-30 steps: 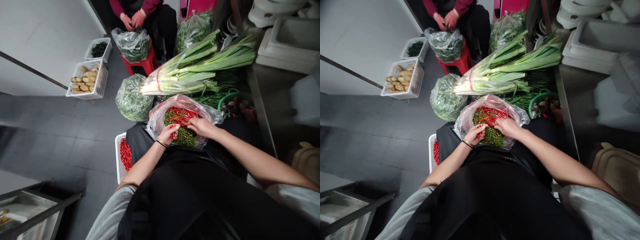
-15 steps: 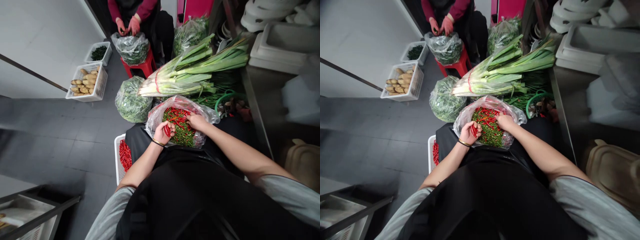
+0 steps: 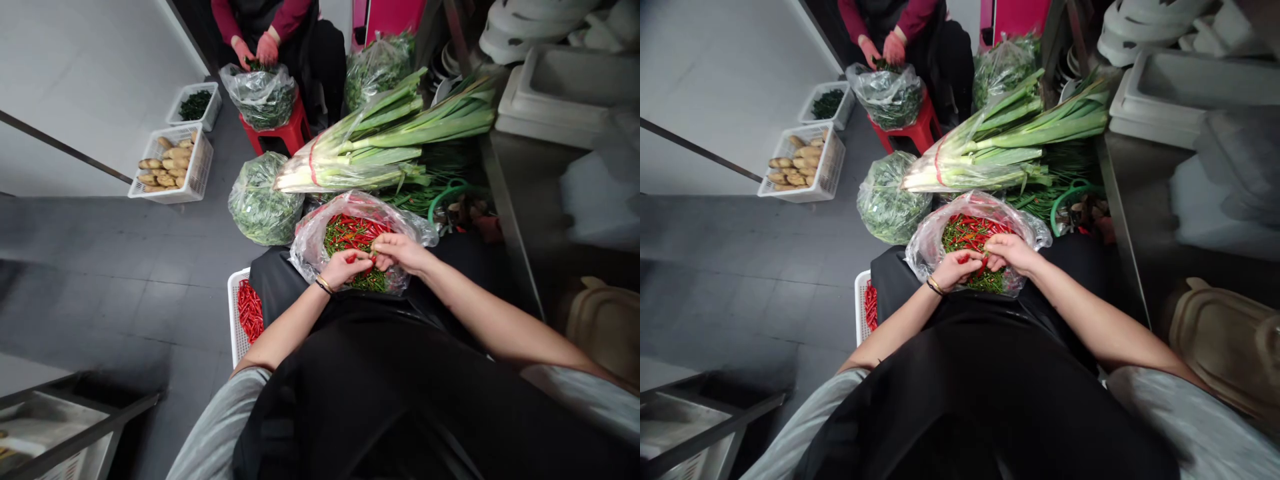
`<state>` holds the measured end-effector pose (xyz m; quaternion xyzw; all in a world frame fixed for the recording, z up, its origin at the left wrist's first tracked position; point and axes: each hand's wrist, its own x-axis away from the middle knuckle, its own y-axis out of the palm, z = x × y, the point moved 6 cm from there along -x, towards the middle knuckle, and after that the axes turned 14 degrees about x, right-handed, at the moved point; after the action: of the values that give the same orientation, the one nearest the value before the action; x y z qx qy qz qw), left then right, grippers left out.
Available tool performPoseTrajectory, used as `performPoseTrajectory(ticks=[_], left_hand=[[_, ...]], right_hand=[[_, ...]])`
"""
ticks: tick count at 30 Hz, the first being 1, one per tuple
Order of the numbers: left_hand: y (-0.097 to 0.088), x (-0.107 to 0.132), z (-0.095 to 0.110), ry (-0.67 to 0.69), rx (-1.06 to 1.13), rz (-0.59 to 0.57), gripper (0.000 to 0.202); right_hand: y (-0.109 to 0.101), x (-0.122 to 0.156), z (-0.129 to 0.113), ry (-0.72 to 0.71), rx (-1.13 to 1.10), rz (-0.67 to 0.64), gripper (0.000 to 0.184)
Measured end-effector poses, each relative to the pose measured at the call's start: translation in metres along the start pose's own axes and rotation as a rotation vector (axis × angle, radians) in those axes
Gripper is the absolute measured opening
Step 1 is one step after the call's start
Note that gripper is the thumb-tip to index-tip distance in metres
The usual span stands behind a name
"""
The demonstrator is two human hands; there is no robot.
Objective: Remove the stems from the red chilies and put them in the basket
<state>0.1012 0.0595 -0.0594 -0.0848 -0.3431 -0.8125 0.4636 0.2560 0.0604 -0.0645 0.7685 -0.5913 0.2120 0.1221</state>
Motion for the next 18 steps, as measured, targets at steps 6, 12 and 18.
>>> performPoseTrajectory(ticks=[6,12,18], left_hand=[[-0.001,0.005,-0.002,0.0,-0.235,-0.017,0.052],[0.0,0.01,-0.017,-0.147,0.016,-0.086,0.045],[0.0,0.01,-0.003,-0.039,0.448,-0.287,0.04]], right_hand=[[0.038,0.011,0.001,-0.05,0.011,-0.034,0.044],[0.012,0.032,-0.03,-0.416,0.873,0.29,0.022],[-0.022,-0.031,0.004,0.098,1.577,-0.007,0.023]])
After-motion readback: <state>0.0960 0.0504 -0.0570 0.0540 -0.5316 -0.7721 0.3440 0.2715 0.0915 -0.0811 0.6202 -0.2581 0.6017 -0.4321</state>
